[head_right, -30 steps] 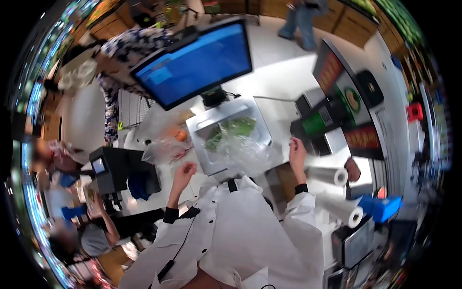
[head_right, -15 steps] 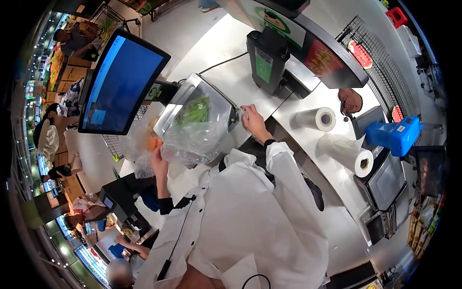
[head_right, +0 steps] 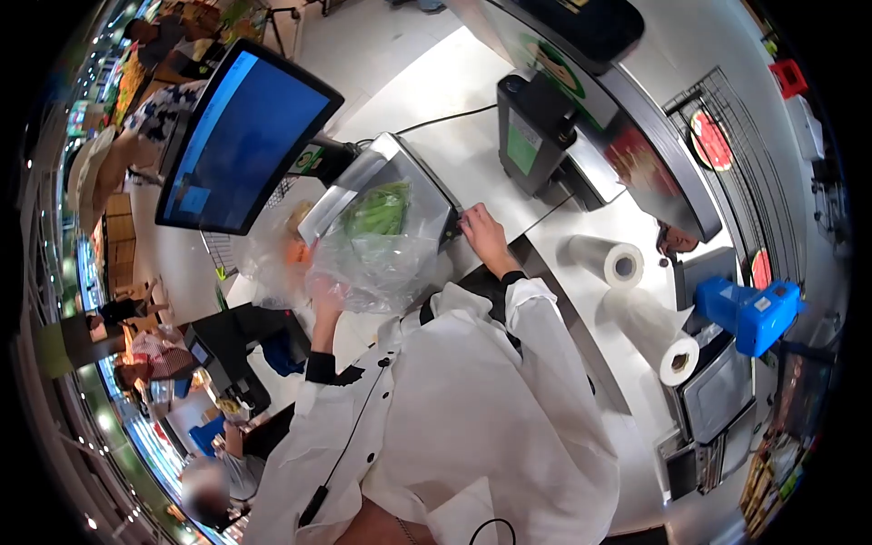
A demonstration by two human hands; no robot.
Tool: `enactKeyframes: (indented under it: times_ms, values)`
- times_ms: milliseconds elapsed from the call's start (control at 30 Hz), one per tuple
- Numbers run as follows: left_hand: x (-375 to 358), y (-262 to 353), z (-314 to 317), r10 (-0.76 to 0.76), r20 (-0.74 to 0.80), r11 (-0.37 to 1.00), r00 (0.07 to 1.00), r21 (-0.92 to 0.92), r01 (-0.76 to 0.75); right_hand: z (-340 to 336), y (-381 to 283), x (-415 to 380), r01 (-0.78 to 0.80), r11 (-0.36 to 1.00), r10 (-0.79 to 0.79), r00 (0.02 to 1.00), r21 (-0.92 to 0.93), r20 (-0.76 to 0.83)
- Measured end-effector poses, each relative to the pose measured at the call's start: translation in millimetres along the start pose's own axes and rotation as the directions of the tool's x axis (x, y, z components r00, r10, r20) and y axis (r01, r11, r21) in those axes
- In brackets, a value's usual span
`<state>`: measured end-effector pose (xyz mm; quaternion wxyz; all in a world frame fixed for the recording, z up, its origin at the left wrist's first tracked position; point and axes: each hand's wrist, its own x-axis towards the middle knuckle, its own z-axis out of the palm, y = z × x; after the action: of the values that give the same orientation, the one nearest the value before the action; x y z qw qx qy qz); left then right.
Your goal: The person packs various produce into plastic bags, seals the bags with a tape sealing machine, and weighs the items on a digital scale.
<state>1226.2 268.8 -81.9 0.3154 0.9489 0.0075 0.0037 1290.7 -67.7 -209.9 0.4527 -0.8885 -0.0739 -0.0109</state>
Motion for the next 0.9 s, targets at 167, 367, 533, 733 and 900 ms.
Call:
enactKeyframes:
  times_ms: [167,367,533,733,900]
  values:
    - [30,22,13,0.217,-0.08,0.972,0.973,0.109,-0.208,-11,6,-11,0.152,0.988,-0.152,0.988,-0.005,-0.017]
    - [67,41,31,0.222,0.008,0.921,0.975,0.328,-0.213,-51,5,-47,-0.119,0.979,0.138,0.984,0.164,-0.109]
    - [84,18,63,-0.079,-0.061,0.798,0.995,-0.603,0.026,-65,-25,-55,-0.195,0.884,0.272,0.954,0.425,-0.129]
    - [88,64,-34,-0.277,-0.023,0.069,0.961,-0.998,-0.004,-72,-120,-22,-0.034,0.65,0.044,0.999,0.759,0.007]
    - [64,89,-99,-0.249,0.188,-0.405,0.95,-0.911,0.075,-87,-225,24,0.096,0.54,-0.25,0.967,0.836,0.05]
